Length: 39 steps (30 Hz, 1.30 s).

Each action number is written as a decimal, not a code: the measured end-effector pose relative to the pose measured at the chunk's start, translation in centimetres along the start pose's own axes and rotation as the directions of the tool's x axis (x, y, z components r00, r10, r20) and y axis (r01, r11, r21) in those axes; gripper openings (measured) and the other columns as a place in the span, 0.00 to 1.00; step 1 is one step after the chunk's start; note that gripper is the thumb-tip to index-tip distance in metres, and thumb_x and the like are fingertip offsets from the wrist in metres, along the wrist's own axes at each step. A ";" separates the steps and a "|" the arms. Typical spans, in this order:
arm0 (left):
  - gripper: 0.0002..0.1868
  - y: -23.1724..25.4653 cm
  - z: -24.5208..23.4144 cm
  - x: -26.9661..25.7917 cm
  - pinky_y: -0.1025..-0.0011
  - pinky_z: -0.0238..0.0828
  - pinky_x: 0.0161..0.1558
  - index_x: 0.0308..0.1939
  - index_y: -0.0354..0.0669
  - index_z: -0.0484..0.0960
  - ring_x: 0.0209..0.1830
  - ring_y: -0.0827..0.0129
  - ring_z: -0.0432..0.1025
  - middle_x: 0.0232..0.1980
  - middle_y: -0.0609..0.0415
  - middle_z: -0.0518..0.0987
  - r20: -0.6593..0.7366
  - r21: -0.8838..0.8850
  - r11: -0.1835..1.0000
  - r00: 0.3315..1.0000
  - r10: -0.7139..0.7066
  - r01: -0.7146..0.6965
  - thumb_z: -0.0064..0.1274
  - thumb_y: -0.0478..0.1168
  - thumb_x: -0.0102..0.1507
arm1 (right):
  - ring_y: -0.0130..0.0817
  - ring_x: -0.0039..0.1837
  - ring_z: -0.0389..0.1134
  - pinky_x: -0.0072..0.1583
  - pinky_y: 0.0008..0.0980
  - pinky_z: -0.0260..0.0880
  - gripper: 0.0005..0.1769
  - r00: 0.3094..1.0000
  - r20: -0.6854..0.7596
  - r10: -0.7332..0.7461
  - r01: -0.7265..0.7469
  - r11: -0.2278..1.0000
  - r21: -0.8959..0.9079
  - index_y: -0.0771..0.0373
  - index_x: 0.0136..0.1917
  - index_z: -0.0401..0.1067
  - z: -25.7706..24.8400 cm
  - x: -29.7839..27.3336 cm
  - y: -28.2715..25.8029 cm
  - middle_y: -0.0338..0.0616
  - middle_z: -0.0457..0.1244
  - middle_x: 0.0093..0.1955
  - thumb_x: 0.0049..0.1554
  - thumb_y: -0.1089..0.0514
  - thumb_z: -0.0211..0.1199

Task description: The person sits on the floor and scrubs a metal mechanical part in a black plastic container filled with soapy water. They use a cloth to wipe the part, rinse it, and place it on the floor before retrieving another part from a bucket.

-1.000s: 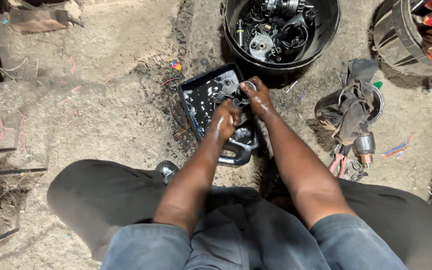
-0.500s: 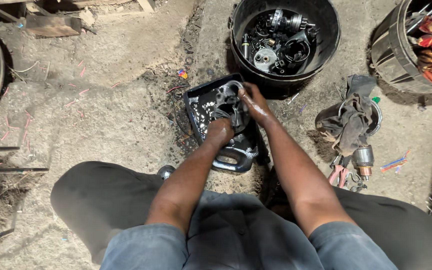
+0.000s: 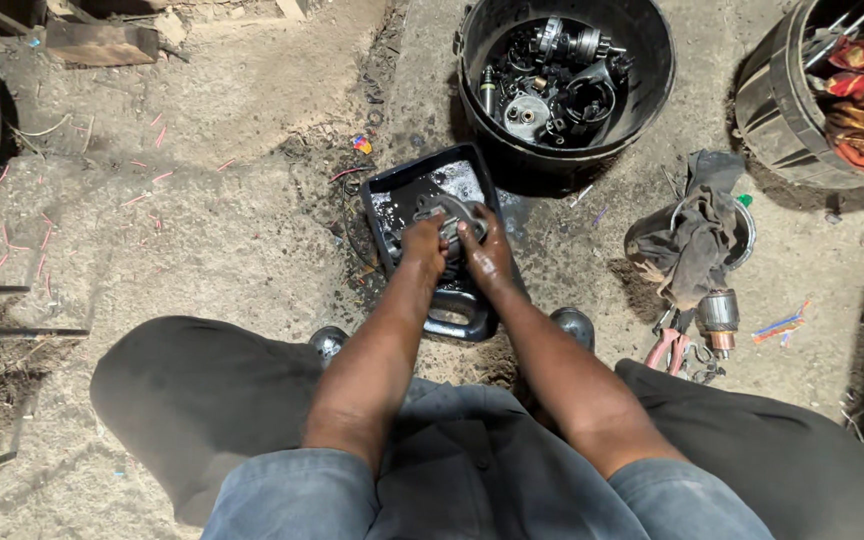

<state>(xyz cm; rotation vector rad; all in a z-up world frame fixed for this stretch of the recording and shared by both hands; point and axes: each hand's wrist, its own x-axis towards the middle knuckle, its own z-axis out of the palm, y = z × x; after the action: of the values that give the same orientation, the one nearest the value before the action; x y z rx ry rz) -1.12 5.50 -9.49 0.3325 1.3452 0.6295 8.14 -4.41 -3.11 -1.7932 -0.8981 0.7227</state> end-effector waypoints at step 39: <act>0.32 6.1 -4.0 -4.4 0.54 0.75 0.61 0.81 0.47 0.57 0.65 0.52 0.75 0.77 0.50 0.68 0.478 0.676 -0.657 0.877 0.043 -0.335 0.46 0.38 0.72 | 0.55 0.65 0.67 0.65 0.45 0.65 0.32 0.975 0.110 0.194 -0.183 0.977 -0.107 0.65 0.70 0.64 1.1 5.7 1.4 0.64 0.66 0.63 0.62 0.41 0.60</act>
<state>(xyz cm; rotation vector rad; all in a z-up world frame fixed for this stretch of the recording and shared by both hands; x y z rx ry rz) -6.79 7.18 -3.39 2.4888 1.1612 -0.7602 10.72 0.48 -5.28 -1.9558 -0.8606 0.9302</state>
